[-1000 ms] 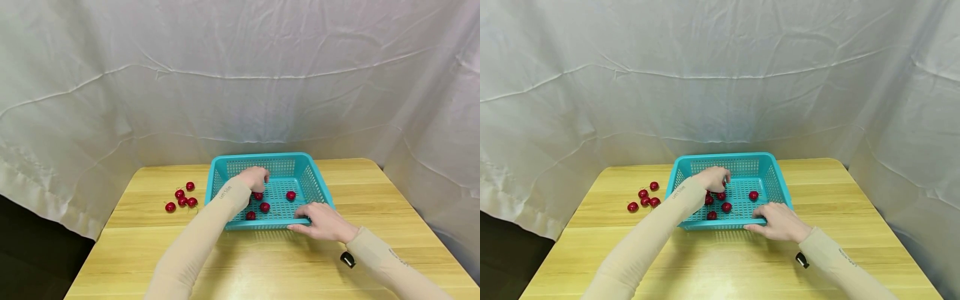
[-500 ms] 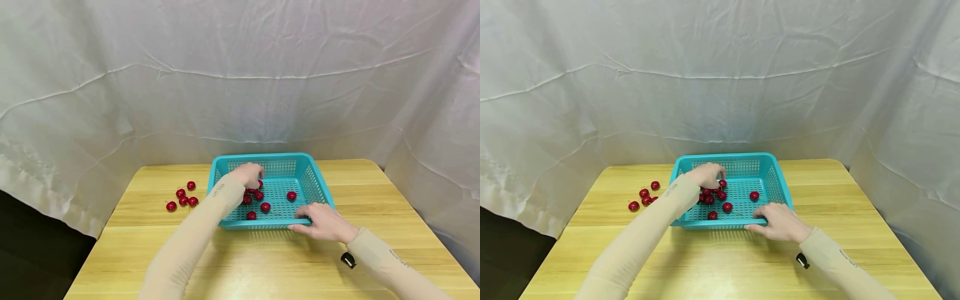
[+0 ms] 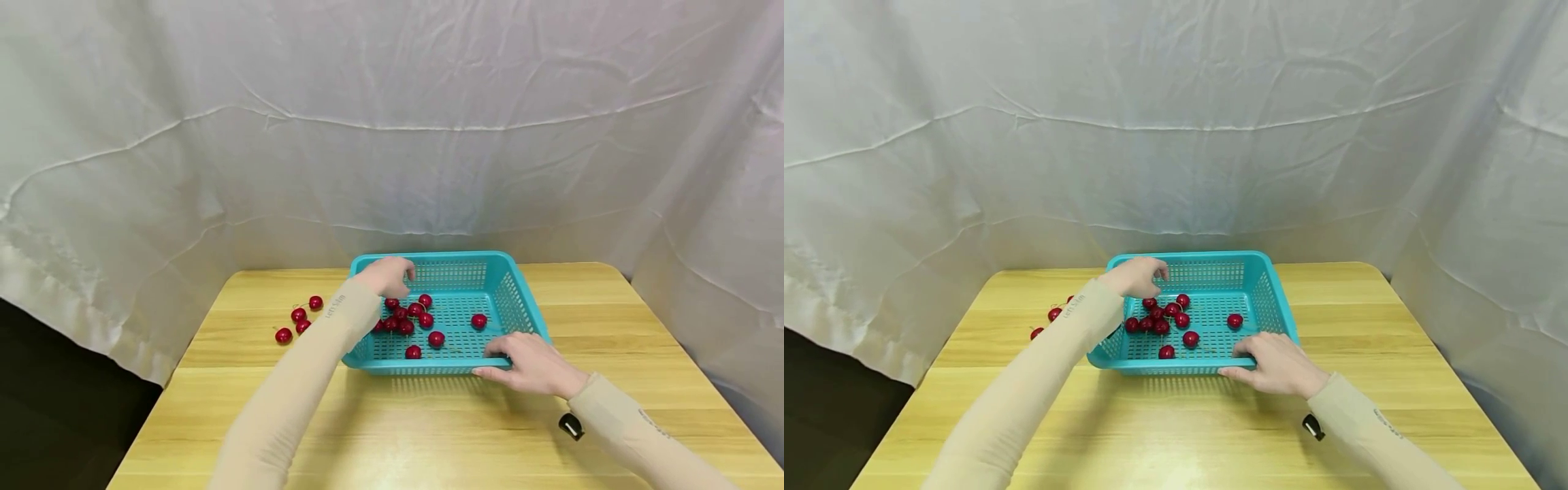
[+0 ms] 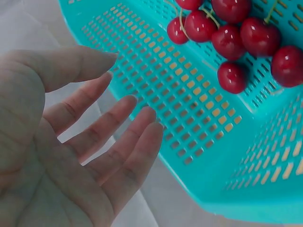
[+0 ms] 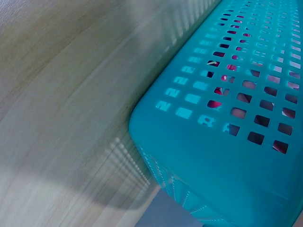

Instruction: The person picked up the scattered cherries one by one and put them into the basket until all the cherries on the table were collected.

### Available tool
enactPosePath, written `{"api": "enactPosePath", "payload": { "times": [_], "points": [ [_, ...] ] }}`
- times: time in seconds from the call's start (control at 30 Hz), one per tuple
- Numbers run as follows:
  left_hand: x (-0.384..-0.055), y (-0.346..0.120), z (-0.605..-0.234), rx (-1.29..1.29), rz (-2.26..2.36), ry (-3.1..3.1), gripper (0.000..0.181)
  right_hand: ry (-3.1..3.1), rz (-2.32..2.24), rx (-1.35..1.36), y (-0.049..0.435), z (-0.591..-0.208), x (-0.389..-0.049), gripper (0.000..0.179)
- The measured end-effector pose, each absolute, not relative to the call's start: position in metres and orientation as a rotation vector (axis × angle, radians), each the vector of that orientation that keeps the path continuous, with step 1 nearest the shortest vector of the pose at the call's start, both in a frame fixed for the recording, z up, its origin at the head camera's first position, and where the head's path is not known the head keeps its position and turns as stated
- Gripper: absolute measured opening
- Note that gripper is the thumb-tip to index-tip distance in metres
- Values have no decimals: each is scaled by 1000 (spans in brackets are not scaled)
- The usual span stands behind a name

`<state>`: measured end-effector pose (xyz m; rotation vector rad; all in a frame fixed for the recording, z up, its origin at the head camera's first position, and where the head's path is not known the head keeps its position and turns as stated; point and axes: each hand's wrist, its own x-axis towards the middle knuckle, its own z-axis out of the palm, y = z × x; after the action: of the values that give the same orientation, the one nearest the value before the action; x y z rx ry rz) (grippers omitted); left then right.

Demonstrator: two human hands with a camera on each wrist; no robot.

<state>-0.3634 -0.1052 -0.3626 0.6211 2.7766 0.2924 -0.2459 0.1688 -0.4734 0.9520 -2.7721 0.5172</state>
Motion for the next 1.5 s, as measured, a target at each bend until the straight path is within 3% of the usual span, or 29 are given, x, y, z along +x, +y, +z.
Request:
{"api": "enactPosePath", "payload": {
  "times": [0.4, 0.83, 1.5],
  "points": [
    [-370, -154, -356, 666, 366, 2970, 37, -2779, 532, 953, 169, -473, -246, 27],
    [-365, -227, -356, 497, 529, 3097, 52, -2774, 547, 961, 169, -470, -246, 27],
    [-339, -312, -392, 316, 498, 2875, 82, -2781, 554, 967, 169, -473, -246, 28]
  ]
}}
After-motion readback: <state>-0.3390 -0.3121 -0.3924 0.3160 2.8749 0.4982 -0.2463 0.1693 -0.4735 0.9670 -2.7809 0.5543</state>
